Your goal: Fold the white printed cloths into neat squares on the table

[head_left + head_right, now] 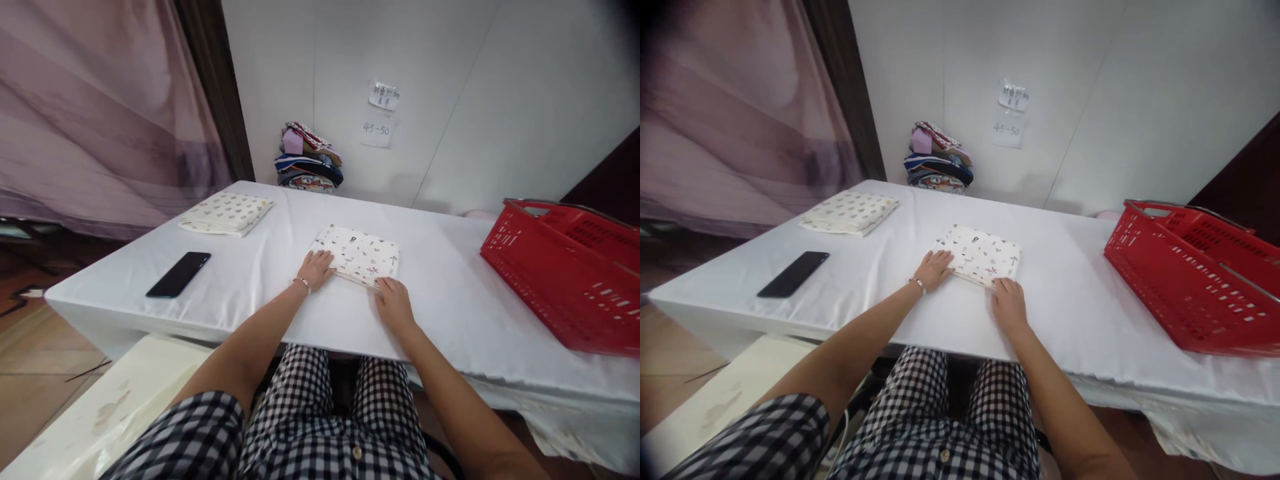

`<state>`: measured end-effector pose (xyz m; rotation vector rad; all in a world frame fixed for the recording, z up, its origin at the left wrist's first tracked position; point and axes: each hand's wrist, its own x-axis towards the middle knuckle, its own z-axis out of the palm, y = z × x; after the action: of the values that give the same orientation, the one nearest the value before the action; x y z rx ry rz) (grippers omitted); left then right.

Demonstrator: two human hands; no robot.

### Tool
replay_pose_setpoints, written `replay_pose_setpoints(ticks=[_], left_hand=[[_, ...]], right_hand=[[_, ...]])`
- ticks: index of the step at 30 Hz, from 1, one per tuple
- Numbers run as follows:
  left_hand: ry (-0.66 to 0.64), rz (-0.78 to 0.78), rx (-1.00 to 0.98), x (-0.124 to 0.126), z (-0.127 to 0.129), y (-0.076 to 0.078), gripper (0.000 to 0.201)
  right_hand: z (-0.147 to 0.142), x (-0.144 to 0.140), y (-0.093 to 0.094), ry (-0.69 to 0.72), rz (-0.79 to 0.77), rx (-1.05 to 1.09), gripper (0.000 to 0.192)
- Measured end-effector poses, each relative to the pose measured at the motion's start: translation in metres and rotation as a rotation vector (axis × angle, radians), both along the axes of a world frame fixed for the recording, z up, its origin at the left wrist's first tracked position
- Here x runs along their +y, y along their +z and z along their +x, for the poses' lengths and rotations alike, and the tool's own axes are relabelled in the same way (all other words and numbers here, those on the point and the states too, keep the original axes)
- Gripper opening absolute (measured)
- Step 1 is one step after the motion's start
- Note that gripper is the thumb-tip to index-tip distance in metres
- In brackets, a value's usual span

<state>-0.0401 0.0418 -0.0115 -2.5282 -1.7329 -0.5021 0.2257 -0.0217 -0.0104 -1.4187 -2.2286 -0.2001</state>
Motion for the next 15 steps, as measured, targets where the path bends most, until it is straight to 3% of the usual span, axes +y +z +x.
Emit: replay_pose_setpoints(ticks=[8,15], left_hand=[[0.003,-0.018,-0.029,0.003,-0.003,0.005,0.046],[0.16,-0.032,-0.113,0.002,-0.026,0.003,0.041]], right_hand=[[-0.012,0.002,-0.011,-0.002,-0.031,-0.04,0.045],[-0.011,0.0,-0.009,0.004,-0.07,-0.061,0.045]])
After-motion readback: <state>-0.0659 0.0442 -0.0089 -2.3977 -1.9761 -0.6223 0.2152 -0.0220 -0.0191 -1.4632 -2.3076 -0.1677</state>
